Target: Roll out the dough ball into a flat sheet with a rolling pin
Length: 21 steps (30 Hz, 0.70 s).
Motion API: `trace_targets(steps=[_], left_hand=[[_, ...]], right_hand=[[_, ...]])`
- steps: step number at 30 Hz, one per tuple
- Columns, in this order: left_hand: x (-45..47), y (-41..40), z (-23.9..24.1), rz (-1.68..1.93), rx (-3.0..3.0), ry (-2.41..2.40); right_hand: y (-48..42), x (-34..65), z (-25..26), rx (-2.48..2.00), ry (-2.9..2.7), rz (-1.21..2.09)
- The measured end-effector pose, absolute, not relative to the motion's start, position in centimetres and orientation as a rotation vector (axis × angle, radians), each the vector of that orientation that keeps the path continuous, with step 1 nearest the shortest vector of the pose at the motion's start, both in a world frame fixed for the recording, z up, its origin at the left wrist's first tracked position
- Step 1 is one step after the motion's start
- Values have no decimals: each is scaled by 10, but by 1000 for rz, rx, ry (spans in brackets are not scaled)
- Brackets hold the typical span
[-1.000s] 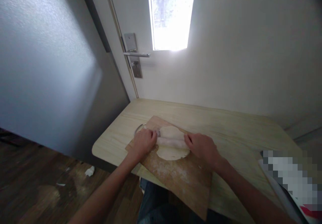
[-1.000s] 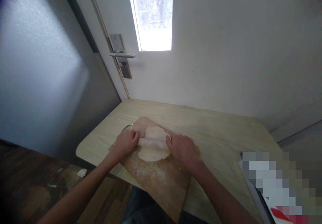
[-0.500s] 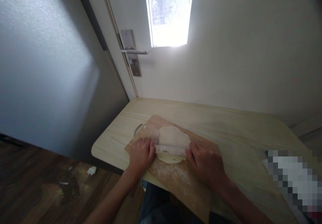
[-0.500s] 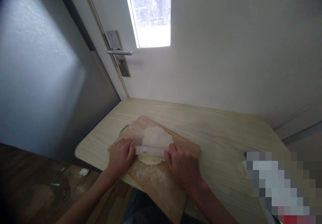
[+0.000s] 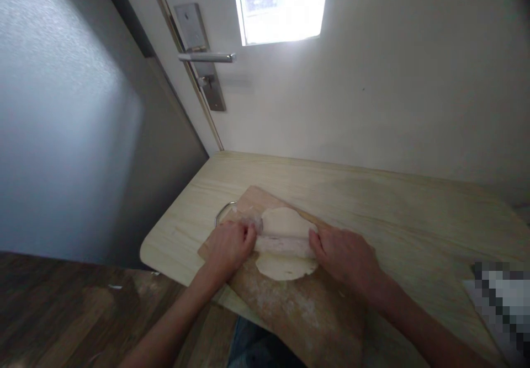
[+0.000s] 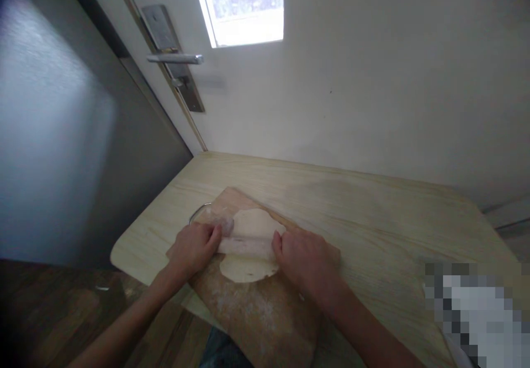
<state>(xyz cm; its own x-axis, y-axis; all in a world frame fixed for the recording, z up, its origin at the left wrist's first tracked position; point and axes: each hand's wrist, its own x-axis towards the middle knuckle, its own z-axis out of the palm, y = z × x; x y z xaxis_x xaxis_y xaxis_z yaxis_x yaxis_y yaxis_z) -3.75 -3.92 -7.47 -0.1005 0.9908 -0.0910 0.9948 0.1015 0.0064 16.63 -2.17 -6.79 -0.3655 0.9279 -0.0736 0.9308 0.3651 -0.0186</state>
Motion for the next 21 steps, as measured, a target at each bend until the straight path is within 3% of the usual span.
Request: trace_targets(steps=[15,21], left_hand=[[-37,-56,-79,174,2153,2305],[-35,-56,-65,148,2215,2250]], right_hand=[[-49,163,-75,1970,2627,212],[-48,171,-72,1958,2691,130]])
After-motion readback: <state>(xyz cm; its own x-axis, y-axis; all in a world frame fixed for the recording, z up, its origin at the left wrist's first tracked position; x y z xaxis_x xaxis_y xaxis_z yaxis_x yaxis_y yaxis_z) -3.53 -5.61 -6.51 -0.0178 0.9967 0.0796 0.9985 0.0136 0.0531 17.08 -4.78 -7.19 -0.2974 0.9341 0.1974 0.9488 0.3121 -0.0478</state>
